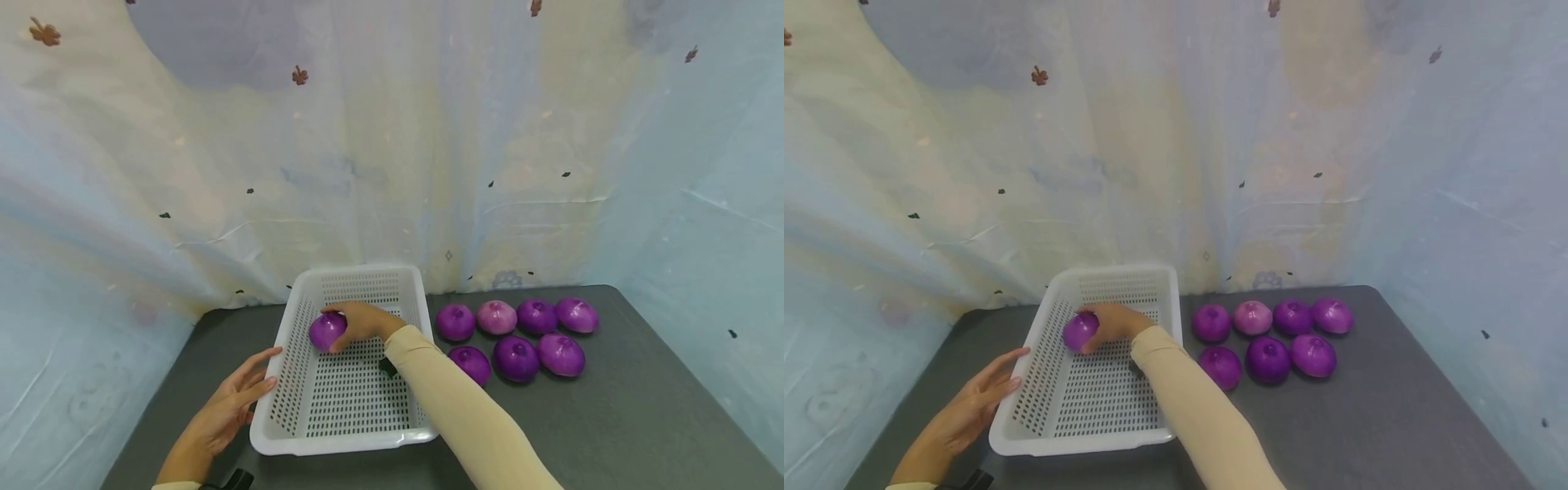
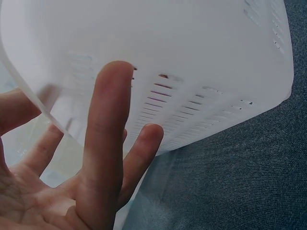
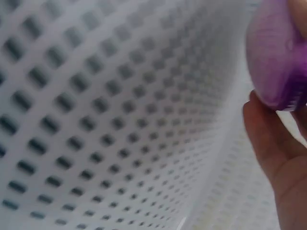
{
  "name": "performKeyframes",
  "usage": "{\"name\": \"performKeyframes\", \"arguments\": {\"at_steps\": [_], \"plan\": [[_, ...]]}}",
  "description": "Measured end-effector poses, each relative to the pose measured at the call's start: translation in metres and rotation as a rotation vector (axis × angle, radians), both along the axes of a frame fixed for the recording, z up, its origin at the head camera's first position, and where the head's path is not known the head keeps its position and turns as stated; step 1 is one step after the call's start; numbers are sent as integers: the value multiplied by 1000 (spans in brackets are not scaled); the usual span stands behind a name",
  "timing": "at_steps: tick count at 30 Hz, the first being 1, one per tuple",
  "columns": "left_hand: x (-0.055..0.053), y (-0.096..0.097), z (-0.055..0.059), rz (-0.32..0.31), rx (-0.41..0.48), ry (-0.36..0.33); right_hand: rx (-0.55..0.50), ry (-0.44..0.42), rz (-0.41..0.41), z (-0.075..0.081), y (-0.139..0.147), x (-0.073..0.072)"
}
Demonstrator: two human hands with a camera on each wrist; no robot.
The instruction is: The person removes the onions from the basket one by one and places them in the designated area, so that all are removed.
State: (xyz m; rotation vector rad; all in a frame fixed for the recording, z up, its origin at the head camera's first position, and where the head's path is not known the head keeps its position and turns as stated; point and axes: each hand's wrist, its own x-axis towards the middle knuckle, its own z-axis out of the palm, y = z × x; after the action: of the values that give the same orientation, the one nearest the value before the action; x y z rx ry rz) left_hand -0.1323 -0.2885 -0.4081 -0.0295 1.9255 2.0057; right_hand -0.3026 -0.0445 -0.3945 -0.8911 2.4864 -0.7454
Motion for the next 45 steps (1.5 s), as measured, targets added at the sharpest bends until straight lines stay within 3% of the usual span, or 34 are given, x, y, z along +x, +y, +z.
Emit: {"name": "performKeyframes", "arguments": {"at_steps": [10,19,27,33,40,45], "plan": [[-6,2,-3,-11,-11,-1,-209,30,10,23,15,5],[-10,-4,-7,-12,-32,-16,-335,59,26,48,32,23],[-11,-4,-8,48,-39,-41,-361,79,25,69,62,39],[-12,-4,-7,54,-30,-37,-404,105,26,81,88,53],[-13,-5,-8,11,13,-5,-376,177,5,85,110,68],[-12,-7,-8,6,13,4,-406,179,-33,87,129,80]]}}
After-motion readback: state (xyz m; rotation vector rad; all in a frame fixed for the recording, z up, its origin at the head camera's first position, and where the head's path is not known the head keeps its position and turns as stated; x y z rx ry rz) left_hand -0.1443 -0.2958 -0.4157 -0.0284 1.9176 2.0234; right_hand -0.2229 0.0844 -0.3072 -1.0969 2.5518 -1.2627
